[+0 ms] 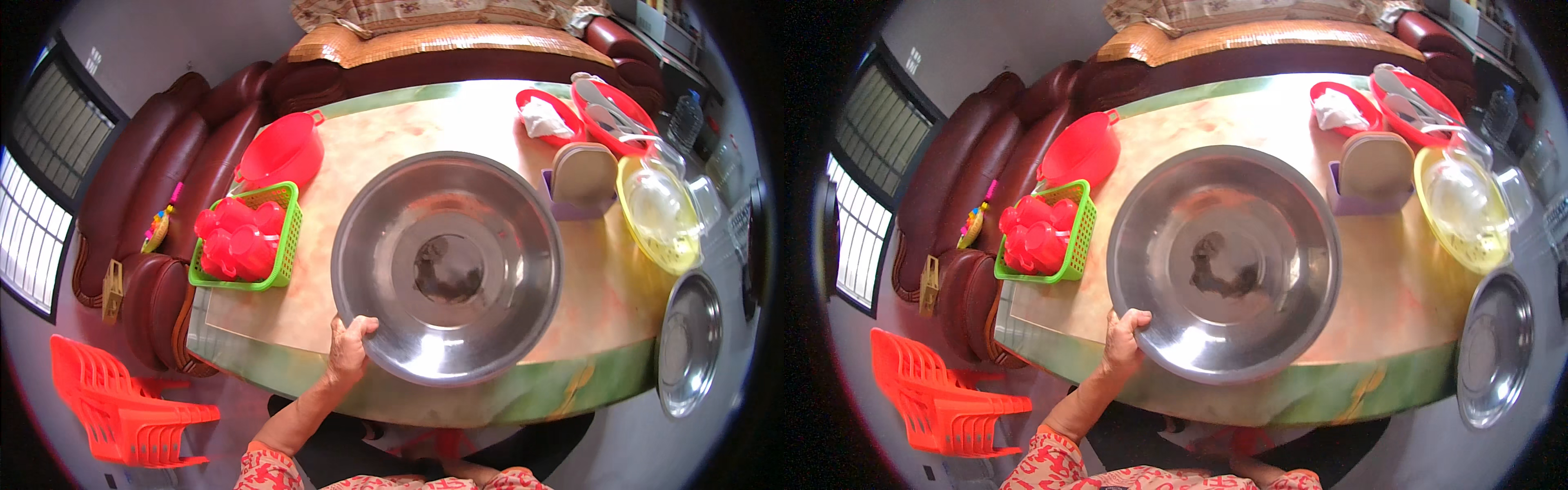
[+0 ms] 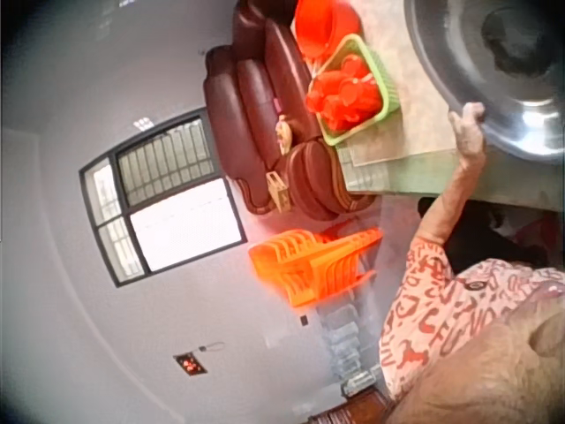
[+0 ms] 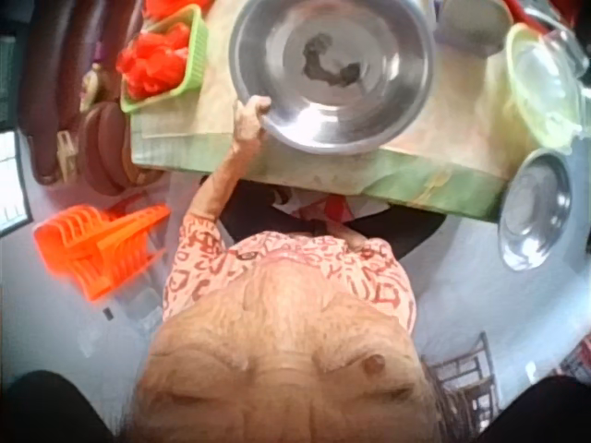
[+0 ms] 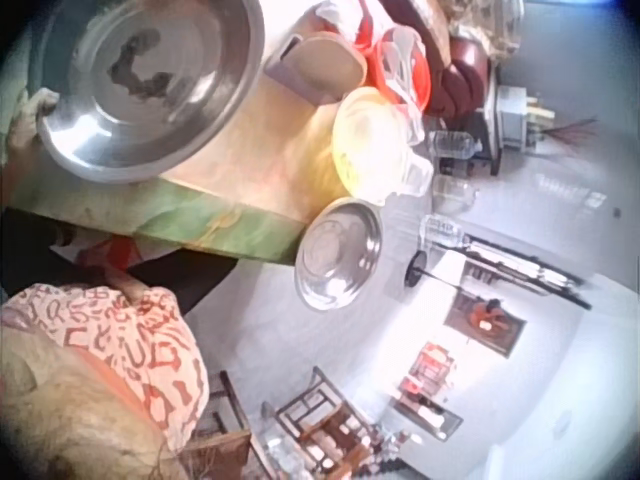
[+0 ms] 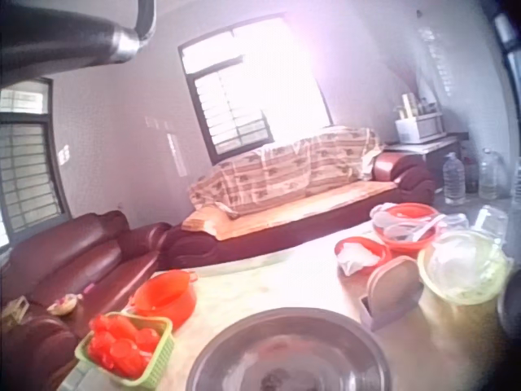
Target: The person wipes a purple plastic bowl, a beige plastic bowl, and a large metal bowl with a white cloth. They handle the items one at a time, wiping the interior and exterior surfaces before placing them back on the table.
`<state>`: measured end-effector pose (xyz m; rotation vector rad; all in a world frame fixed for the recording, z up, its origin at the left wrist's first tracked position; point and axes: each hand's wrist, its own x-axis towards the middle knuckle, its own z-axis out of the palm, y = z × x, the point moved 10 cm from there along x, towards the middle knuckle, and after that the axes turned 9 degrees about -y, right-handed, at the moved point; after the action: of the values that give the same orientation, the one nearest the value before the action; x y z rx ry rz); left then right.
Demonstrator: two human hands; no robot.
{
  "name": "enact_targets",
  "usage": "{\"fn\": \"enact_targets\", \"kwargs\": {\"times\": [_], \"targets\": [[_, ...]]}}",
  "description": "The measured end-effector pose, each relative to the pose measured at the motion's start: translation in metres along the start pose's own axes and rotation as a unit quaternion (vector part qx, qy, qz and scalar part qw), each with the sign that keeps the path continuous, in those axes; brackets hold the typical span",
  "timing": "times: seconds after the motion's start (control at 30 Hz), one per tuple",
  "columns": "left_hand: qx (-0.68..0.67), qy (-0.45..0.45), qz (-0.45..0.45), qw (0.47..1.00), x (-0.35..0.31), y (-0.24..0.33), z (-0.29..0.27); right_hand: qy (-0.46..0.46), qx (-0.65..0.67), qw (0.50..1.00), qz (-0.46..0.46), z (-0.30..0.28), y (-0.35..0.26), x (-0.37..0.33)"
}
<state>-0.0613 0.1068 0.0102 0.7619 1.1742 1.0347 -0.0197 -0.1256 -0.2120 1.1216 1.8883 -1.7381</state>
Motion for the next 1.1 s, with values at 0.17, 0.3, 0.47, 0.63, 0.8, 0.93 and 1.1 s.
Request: {"fn": "enact_targets", "kwargs": {"times": [0.17,0.3,0.47,0.63,0.8,0.93,1.1], "targets": [[-0.014,-0.092,0.031,0.995,-0.001,-0.008,-0.006,0.044,-0.013,0.999,0.025,0.002,0.002,-0.004],[-0.018,-0.02,0.006,1.0,-0.015,-0.028,-0.028,0.09,-0.028,0.994,0.047,-0.02,0.0,-0.051],[0.025,-0.013,0.016,0.999,-0.039,-0.022,-0.031,0.141,0.228,0.963,-0.003,-0.04,0.004,-0.187],[-0.002,-0.018,0.0,1.0,-0.056,-0.036,-0.035,0.609,0.317,0.703,-0.183,-0.123,-0.023,-0.36],[0.066,-0.026,0.023,0.997,-0.07,-0.025,-0.031,0.782,-0.13,0.605,-0.069,-0.185,-0.086,-0.374],[0.048,-0.049,-0.005,0.998,-0.066,-0.04,-0.039,0.668,-0.253,0.698,0.052,-0.193,-0.093,-0.313],[-0.131,0.015,0.159,0.978,-0.099,-0.011,-0.01,0.483,-0.272,0.832,-0.027,-0.156,-0.115,-0.263]]}}
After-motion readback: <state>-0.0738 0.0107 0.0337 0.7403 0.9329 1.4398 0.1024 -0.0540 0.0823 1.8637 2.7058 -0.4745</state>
